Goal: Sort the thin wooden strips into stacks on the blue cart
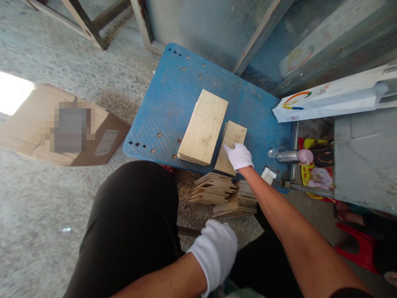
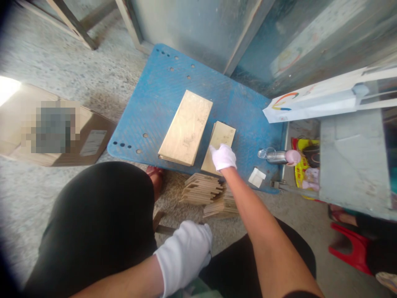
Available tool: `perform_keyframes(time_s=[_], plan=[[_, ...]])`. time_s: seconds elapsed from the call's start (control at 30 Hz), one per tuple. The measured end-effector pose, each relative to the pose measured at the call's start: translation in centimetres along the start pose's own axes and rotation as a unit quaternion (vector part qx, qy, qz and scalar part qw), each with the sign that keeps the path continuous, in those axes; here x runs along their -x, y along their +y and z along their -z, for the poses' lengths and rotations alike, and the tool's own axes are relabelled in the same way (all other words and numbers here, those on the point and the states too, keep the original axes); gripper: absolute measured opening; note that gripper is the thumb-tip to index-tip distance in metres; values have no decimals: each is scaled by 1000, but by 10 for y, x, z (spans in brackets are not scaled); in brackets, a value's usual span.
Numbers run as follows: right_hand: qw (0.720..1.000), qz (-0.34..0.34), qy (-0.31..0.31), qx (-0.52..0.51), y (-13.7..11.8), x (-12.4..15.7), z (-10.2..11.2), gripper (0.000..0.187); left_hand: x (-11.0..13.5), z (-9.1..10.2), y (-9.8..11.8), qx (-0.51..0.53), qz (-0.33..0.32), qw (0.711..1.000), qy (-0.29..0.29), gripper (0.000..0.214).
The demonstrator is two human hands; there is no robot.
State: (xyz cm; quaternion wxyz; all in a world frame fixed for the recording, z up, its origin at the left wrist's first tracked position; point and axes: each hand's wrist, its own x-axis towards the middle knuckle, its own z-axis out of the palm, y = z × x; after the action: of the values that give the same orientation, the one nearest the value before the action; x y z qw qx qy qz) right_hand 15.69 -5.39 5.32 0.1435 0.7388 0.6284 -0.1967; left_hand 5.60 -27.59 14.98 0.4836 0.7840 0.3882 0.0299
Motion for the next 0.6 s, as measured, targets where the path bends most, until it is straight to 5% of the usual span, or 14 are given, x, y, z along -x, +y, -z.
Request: perform_keyframes(time_s=[0.17,0.37,0.6], plan=[[996,48,46,-64,25,47,-20,41,-2,17,4,-65,105,987,-101,28],[983,47,72,-160,64,105,-61,39,-6,41,13,-86,95,976,-178,30],[992,90,85,-30,81,150,-93,39,-9,39,14,-114,101,969,-195,34]])
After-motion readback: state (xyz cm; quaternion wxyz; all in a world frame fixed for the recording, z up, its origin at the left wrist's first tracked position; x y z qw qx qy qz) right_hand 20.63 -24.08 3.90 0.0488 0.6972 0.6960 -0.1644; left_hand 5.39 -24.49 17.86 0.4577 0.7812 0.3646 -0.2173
